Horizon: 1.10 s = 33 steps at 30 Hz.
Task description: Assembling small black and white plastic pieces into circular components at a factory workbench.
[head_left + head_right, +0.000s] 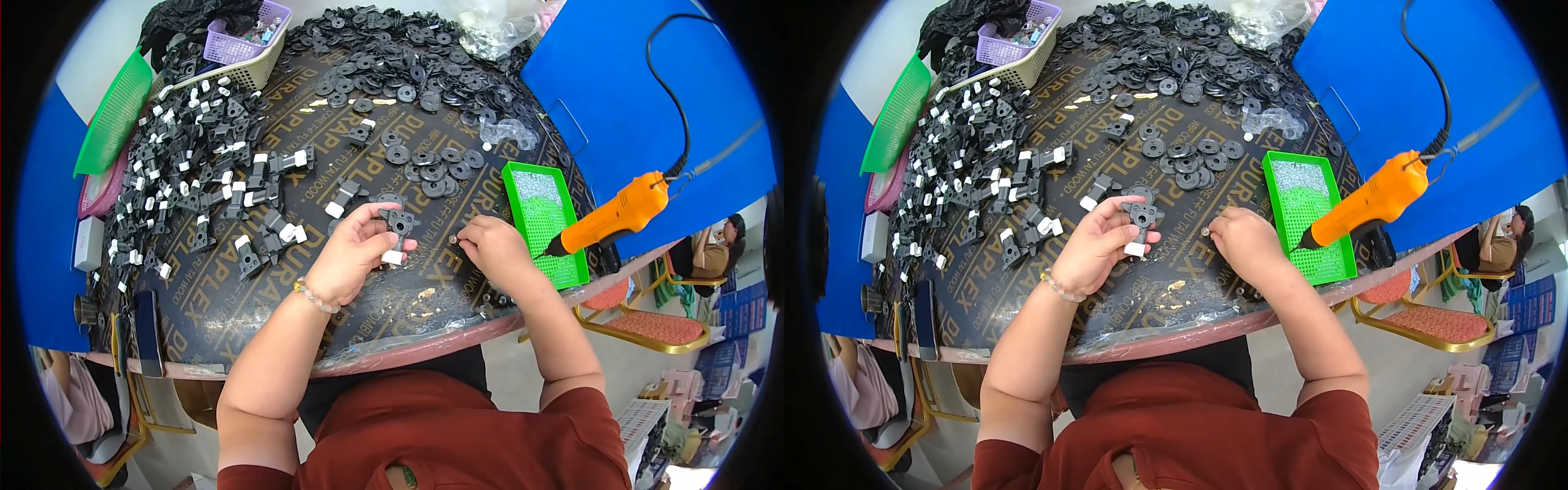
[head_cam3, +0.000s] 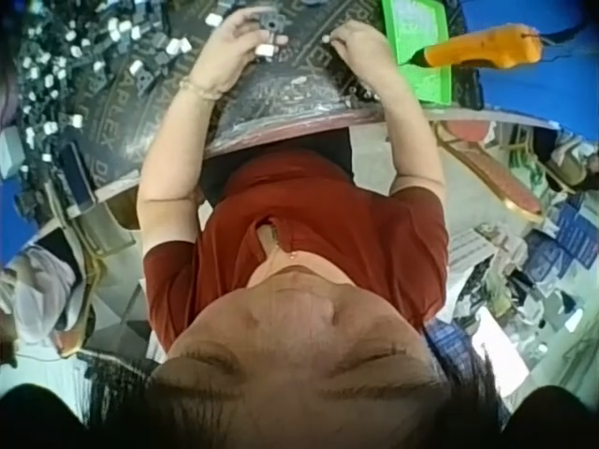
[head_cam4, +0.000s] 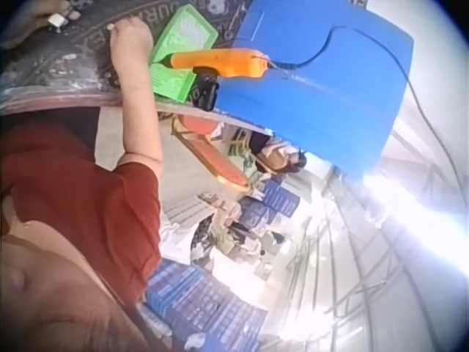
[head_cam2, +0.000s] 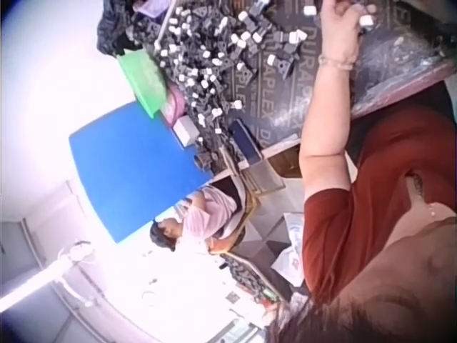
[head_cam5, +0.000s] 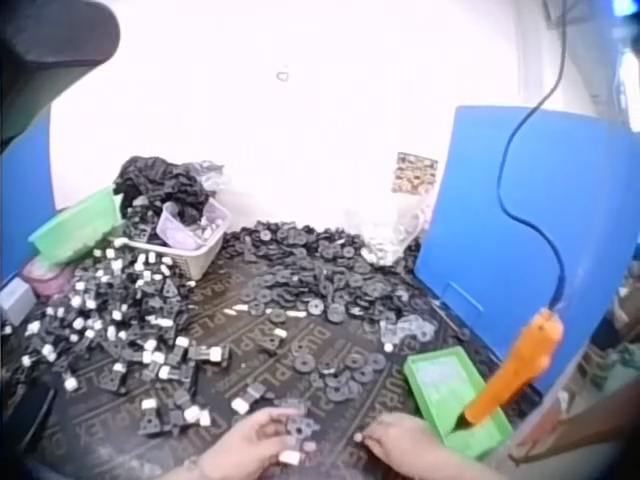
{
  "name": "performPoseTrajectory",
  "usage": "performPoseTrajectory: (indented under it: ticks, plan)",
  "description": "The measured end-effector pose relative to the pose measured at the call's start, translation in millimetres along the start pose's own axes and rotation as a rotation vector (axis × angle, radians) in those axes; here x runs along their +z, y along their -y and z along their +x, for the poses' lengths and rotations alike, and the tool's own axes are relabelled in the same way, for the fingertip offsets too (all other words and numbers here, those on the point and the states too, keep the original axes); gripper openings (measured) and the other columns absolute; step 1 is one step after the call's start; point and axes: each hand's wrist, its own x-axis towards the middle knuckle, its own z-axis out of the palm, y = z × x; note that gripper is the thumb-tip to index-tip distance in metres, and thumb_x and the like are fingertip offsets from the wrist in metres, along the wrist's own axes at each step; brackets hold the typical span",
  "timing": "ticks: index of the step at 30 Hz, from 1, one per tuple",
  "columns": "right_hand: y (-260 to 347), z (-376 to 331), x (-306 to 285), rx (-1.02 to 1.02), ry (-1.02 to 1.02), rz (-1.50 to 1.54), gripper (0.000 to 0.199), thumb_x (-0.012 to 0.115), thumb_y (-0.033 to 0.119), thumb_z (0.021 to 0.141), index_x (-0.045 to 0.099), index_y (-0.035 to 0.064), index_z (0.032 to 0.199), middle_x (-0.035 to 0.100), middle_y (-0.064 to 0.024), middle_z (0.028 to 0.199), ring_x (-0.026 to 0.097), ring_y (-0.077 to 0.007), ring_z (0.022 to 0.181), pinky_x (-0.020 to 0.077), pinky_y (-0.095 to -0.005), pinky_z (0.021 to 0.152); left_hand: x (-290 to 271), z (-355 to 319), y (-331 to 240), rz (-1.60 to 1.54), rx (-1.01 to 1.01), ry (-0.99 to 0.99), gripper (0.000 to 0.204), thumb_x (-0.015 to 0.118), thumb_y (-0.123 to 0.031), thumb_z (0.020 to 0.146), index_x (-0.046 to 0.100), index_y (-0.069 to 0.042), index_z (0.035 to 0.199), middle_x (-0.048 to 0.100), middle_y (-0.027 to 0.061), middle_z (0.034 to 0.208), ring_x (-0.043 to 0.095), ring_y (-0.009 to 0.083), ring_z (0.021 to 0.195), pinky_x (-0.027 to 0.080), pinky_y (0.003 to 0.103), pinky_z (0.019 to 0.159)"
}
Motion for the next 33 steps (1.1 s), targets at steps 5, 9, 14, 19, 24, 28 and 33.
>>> performPoseTrajectory:
  ticks: [5,9,14,19,24,28,33]
  plan:
    - [7.5,7.0,-0.3,-0.096,-0.058,-0.065,0.009,0.070,0.008,0.079,0.071,0.0028,0.087,0.065,-0.0089,0.086,0.064,-0.0296,0.087,0.0522,-0.0393,0.078,-0.7,-0.8,-1.7,0.000,0.012,-0.005,0.042,0.056,-0.001,0.094,0.047,-0.002,0.135,0.063,0.0126,0.110,0.066,0.0243,0.106,0.055,0.033,0.088]
    - [9.3,12.4,0.5,-0.176,-0.005,-0.089,0.009,0.071,0.009,0.079,0.070,0.0025,0.086,0.065,-0.0091,0.087,0.063,-0.0303,0.087,0.0519,-0.0396,0.078,-0.4,-1.2,-2.2,-0.006,0.027,-0.012,0.042,0.056,0.000,0.094,0.047,-0.002,0.135,0.063,0.0130,0.110,0.066,0.0244,0.106,0.055,0.033,0.088]
    - [15.3,21.7,-0.2,-0.070,-0.138,0.166,0.008,0.073,0.006,0.077,0.069,0.0037,0.083,0.065,-0.0083,0.091,0.063,-0.0292,0.089,0.0519,-0.0379,0.077,-2.7,3.0,4.4,0.041,0.025,-0.016,0.044,0.056,0.001,0.093,0.045,-0.002,0.136,0.065,0.0157,0.113,0.066,0.0250,0.107,0.055,0.033,0.090]
    - [63.0,42.4,-27.3,0.070,-0.009,0.888,0.007,0.065,0.003,0.087,0.067,-0.0033,0.090,0.057,-0.0105,0.104,0.067,-0.0180,0.079,0.0541,-0.0288,0.071,-2.2,1.9,9.0,0.040,0.024,-0.015,0.044,0.057,0.001,0.093,0.046,-0.004,0.135,0.066,0.0072,0.099,0.068,0.0141,0.100,0.043,0.019,0.065]
    - [62.4,55.6,-12.2,0.095,0.076,0.928,0.010,0.064,0.005,0.089,0.067,-0.0042,0.092,0.057,-0.0108,0.105,0.067,-0.0188,0.078,0.0535,-0.0276,0.071,0.8,1.1,5.3,-0.108,-0.002,0.011,0.045,0.055,0.002,0.093,0.043,-0.002,0.136,0.066,0.0127,0.110,0.066,0.0205,0.106,0.054,0.028,0.082]
    - [50.4,66.4,-12.4,-0.012,-0.263,0.543,0.011,0.062,0.004,0.091,0.069,0.0011,0.099,0.061,-0.0075,0.100,0.059,-0.0139,0.079,0.0467,-0.0255,0.067,-0.3,0.0,4.7,-0.135,0.012,0.014,0.042,0.056,-0.002,0.094,0.046,-0.002,0.135,0.065,0.0178,0.117,0.067,0.0258,0.104,0.055,0.037,0.090]
    - [11.0,74.7,1.6,0.048,-0.294,-0.018,0.013,0.064,0.010,0.088,0.064,0.0030,0.099,0.064,-0.0168,0.097,0.062,-0.0371,0.092,0.0508,-0.0453,0.084,-1.1,0.2,-2.9,-0.147,-0.015,-0.044,0.034,0.056,-0.009,0.096,0.049,-0.002,0.129,0.066,0.0181,0.112,0.068,0.0239,0.096,0.056,0.036,0.083]
